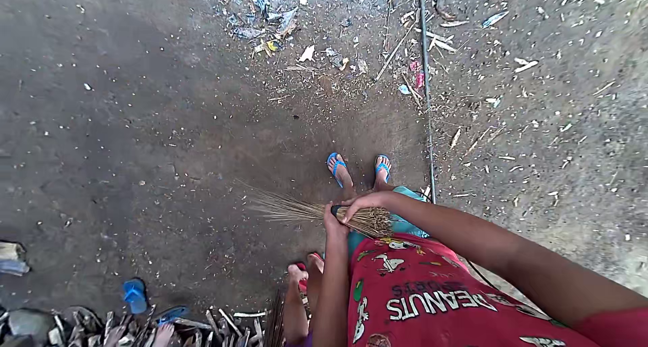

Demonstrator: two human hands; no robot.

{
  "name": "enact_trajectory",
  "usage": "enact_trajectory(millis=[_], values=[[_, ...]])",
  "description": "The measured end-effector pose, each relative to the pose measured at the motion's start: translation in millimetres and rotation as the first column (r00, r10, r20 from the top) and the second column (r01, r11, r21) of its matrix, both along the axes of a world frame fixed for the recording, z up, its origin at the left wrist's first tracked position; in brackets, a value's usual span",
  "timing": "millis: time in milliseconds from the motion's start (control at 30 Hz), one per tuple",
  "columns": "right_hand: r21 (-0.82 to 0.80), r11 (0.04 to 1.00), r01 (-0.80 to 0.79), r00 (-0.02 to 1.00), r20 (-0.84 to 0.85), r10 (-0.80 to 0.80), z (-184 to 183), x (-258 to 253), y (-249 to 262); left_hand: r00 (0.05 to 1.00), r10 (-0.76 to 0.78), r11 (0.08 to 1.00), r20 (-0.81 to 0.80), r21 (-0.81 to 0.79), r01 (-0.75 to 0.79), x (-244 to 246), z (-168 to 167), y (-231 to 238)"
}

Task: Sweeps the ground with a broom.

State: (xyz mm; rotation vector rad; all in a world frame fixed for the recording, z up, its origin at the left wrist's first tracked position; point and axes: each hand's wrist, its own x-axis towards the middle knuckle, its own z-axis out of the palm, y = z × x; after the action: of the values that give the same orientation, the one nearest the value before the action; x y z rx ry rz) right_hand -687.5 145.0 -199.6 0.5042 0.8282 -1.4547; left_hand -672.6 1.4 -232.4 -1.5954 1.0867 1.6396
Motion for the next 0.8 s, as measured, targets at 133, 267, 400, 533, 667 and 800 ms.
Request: enact_trajectory(millis=[133,267,400,533,667,800], values=[[0.235,0.971,0.05,0.998,-0.046,-0.04,6,1,22,0.991,-0.13,0.979,-0.025,0.152,0.132,-4,-14,32],[0.471,0.736,0.487,0.864,-0.137,-0.484,16,41,71,0.734,-0.654,0.653,-0.187,0.351,0.671,-25,-51,106],[0.429,0.365,0.826,0.461,-0.141,-0.876,25,83,88,0.276,-0.908,0.191,-0.317,0.273,0.943,-32,-57,182],[0.612,0.508,0.607,0.756,-0.246,-0.606,42,89,96,0.658,-0.693,0.577,-0.294,0.32,0.751,-5,-41,176],[0.49,0.841,0.23,0.973,-0.13,-0.19,47,59,74,0.888,-0.394,0.881,-0.238,0.176,0.438,6,-21,118],[0.358,0.931,-0.069,0.995,-0.048,0.092,18,-11,35,0.967,-0.199,0.977,-0.159,-0.11,0.183,-25,-20,61]])
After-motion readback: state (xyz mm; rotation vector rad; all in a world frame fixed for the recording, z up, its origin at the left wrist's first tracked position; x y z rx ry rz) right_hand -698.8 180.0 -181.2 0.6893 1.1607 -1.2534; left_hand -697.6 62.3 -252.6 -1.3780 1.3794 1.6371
